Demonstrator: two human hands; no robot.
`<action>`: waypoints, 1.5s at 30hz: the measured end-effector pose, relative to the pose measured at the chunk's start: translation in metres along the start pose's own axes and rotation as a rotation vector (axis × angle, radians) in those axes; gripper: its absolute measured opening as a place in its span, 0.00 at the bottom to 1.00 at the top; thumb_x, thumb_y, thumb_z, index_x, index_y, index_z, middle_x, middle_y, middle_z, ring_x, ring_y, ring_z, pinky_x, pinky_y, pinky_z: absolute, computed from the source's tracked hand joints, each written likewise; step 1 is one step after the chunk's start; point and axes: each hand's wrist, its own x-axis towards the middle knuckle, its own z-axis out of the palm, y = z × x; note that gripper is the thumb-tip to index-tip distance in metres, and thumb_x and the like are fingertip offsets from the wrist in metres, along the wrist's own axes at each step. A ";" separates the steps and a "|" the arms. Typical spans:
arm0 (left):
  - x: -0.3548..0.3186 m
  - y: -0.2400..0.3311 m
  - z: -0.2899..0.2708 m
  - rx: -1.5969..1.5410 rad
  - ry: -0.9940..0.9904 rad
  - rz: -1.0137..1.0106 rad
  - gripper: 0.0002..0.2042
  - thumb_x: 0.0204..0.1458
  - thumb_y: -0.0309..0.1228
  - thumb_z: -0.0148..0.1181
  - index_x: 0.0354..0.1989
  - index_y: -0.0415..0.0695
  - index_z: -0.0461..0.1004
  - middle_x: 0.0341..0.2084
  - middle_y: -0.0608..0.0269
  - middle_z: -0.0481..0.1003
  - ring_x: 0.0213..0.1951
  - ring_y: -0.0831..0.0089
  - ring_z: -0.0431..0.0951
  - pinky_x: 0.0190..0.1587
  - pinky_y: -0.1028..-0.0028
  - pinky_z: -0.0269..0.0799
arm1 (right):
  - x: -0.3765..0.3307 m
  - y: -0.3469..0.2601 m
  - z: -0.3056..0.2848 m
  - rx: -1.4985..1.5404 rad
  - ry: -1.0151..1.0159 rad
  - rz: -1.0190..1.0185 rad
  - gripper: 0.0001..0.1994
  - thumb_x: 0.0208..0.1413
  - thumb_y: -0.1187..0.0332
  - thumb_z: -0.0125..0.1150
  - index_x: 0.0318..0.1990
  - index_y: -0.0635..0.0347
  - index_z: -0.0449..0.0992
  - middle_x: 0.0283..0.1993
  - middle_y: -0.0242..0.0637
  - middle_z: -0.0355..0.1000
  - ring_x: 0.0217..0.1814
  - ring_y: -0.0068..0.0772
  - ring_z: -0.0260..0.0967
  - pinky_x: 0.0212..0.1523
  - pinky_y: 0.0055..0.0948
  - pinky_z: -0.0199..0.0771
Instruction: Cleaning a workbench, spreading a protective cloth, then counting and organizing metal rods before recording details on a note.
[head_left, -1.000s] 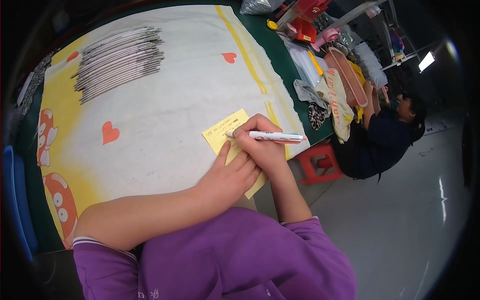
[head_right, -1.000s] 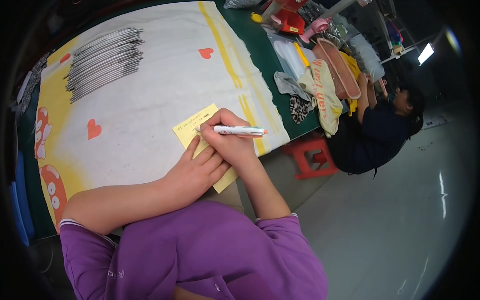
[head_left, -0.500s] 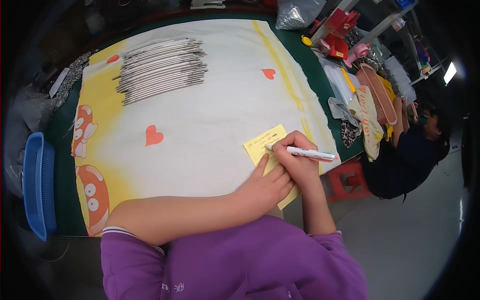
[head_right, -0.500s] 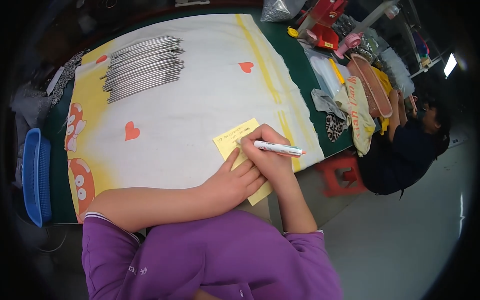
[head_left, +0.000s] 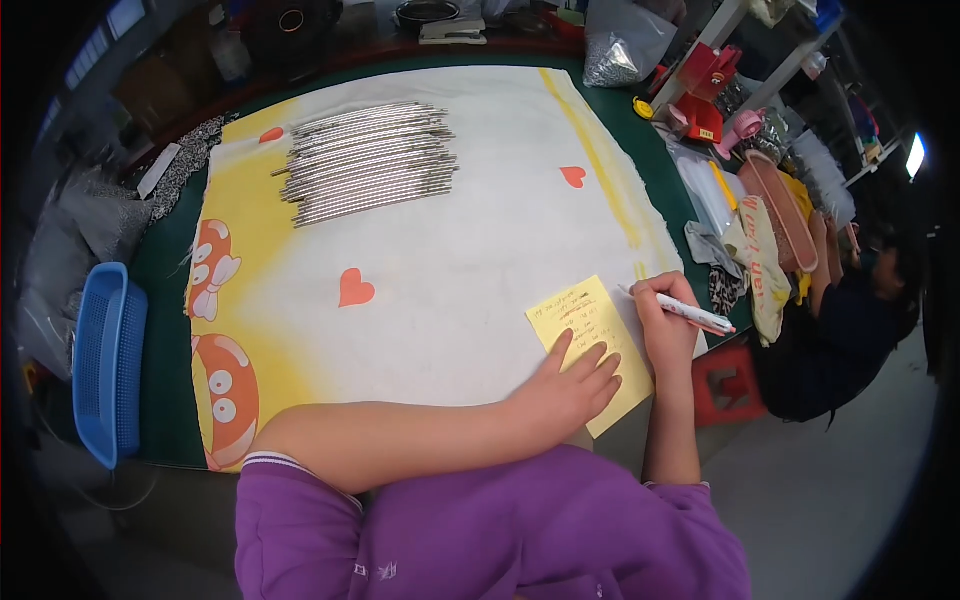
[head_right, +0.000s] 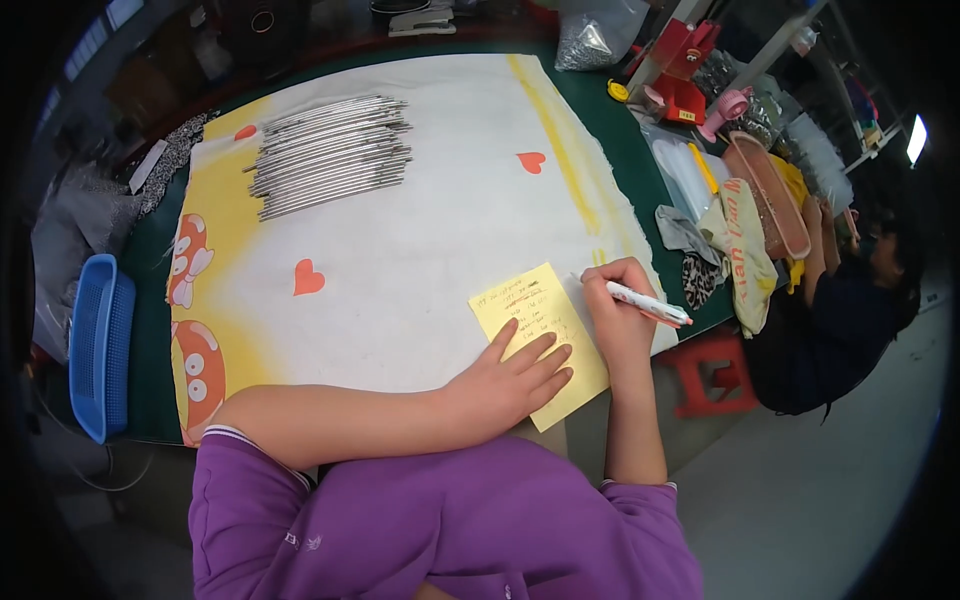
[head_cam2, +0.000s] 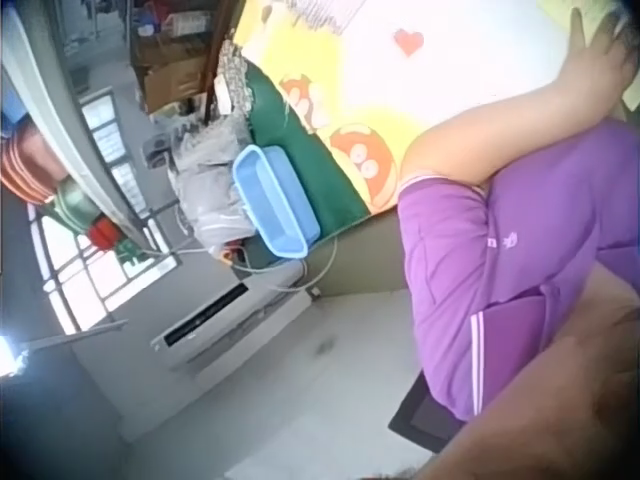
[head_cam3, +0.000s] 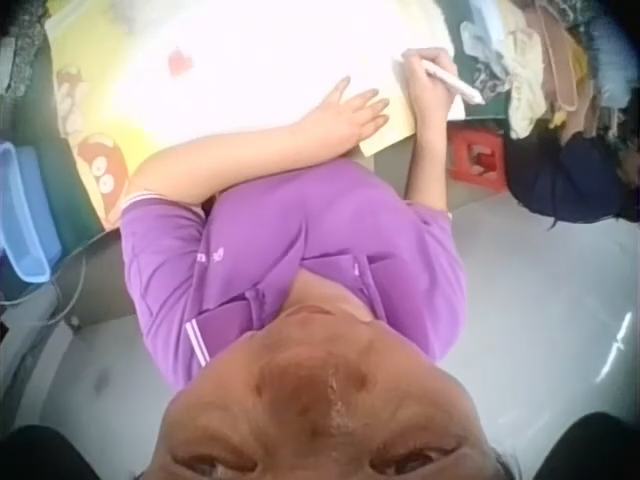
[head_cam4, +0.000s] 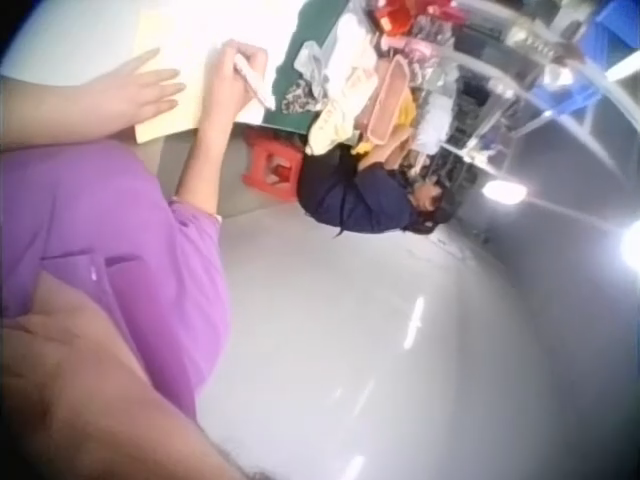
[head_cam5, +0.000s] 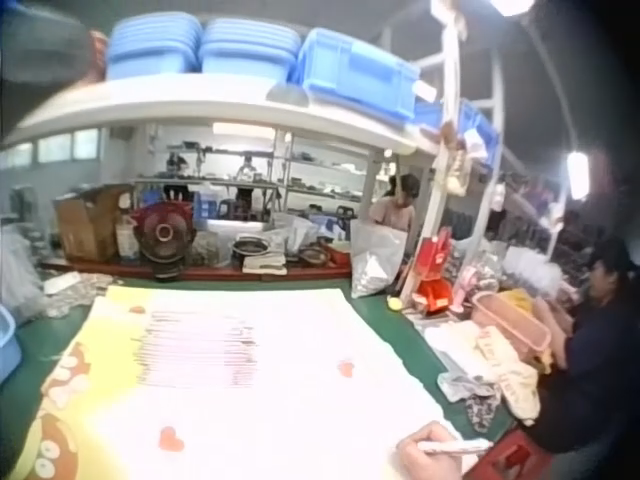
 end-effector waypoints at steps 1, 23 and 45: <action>-0.002 -0.001 0.000 0.023 -0.008 -0.002 0.27 0.46 0.28 0.53 0.58 0.41 0.60 0.60 0.52 0.56 0.64 0.57 0.52 0.61 0.45 0.48 | 0.006 0.008 -0.007 0.084 -0.008 -0.015 0.05 0.50 0.73 0.60 0.27 0.62 0.70 0.24 0.25 0.65 0.28 0.14 0.60 0.30 0.16 0.61; 0.015 -0.023 -0.020 -0.186 0.045 -0.167 0.27 0.45 0.25 0.51 0.58 0.42 0.61 0.59 0.51 0.58 0.65 0.47 0.47 0.63 0.44 0.38 | 0.219 -0.015 -0.056 0.372 0.076 -0.302 0.12 0.60 0.66 0.50 0.46 0.65 0.68 0.38 0.37 0.74 0.41 0.22 0.69 0.42 0.21 0.69; 0.020 -0.031 -0.021 -0.303 -0.009 -0.087 0.24 0.46 0.31 0.56 0.56 0.50 0.65 0.60 0.58 0.58 0.64 0.48 0.49 0.62 0.44 0.44 | 0.363 -0.034 -0.086 0.199 0.283 -0.416 0.43 0.47 0.81 0.58 0.66 0.50 0.36 0.39 0.44 0.71 0.35 0.34 0.75 0.31 0.29 0.79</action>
